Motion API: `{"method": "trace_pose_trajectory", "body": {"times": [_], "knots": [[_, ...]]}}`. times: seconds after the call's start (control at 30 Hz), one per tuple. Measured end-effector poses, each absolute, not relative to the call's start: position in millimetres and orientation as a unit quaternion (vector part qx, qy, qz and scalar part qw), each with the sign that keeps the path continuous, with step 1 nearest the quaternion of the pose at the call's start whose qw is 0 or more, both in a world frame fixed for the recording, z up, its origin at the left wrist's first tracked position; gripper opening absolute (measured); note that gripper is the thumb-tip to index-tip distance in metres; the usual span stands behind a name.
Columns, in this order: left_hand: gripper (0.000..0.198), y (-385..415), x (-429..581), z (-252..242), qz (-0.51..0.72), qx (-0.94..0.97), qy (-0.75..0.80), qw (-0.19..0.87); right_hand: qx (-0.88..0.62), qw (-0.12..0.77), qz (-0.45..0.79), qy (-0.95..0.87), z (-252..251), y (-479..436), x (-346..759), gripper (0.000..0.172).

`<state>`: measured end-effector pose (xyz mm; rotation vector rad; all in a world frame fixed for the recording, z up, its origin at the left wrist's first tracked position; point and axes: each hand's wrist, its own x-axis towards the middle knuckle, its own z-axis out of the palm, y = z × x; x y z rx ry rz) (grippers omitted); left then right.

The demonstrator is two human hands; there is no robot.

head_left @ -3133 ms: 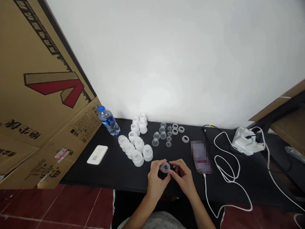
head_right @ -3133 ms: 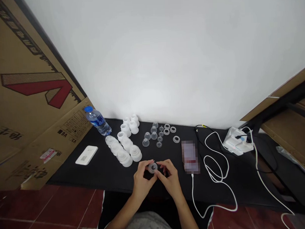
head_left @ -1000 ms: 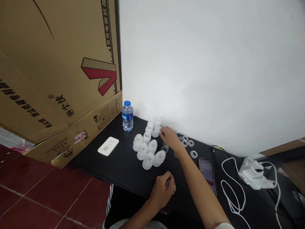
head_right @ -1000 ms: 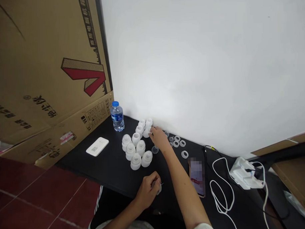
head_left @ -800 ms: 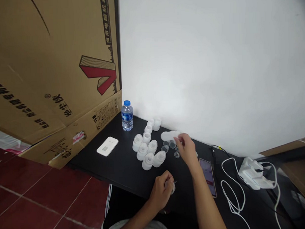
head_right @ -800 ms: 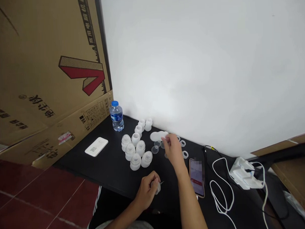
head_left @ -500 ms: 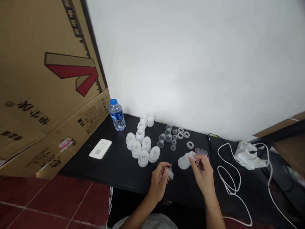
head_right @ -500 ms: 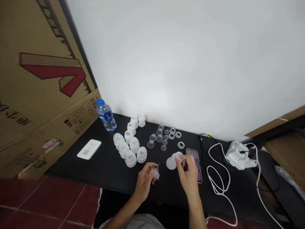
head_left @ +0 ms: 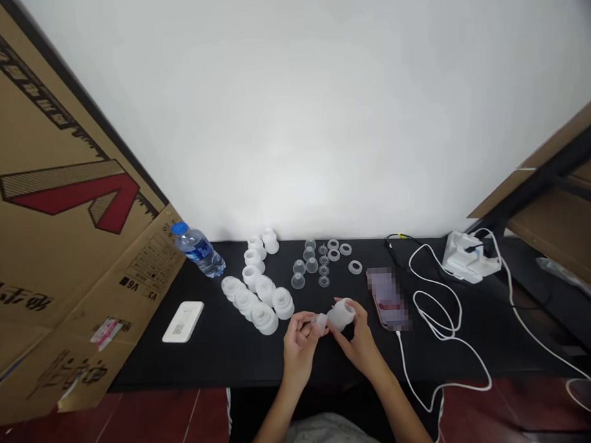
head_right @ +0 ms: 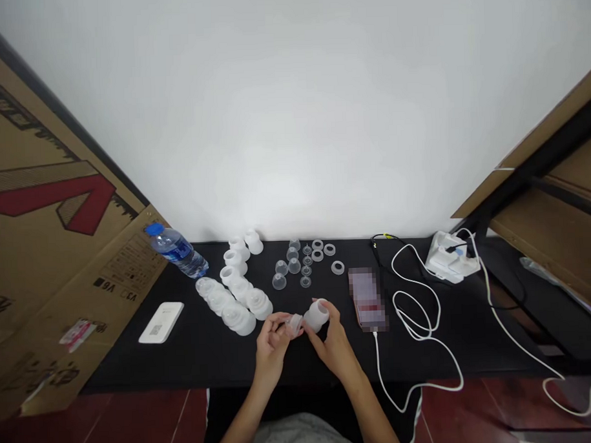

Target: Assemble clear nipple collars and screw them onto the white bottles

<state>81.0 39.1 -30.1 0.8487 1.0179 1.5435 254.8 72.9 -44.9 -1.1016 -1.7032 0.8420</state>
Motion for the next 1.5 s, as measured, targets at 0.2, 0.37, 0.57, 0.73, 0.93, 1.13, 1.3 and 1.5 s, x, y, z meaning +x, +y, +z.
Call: {"method": "trace_pose_trajectory", "body": {"times": [0.2,0.37,0.57,0.73,0.93,1.13,1.3,1.5], "knots": [[0.042,40,79,-29,0.645,0.36,0.442,0.508,-0.446,0.47,0.485,-0.587,-33,70,265,0.083],[0.044,40,80,-30,0.638,0.35,0.474,0.496,-0.419,0.412,0.505,-0.632,-9,71,283,0.042],[0.044,43,82,-32,0.654,0.291,0.49,0.497,-0.437,0.38,0.438,-0.688,-7,65,292,0.045],[0.044,43,83,-33,0.653,0.305,0.481,0.5,-0.423,0.394,0.405,-0.709,-1,67,295,0.034],[0.041,42,82,-32,0.641,0.322,0.492,0.494,-0.442,0.383,0.424,-0.692,6,70,299,0.042],[0.042,43,80,-34,0.621,0.329,0.48,0.525,-0.447,0.421,0.496,-0.614,-1,65,296,0.041],[0.043,44,80,-34,0.618,0.327,0.474,0.535,-0.452,0.427,0.477,-0.621,-5,63,293,0.043],[0.038,40,82,-34,0.622,0.351,0.438,0.545,-0.513,0.384,0.546,-0.54,-7,63,287,0.052]]}}
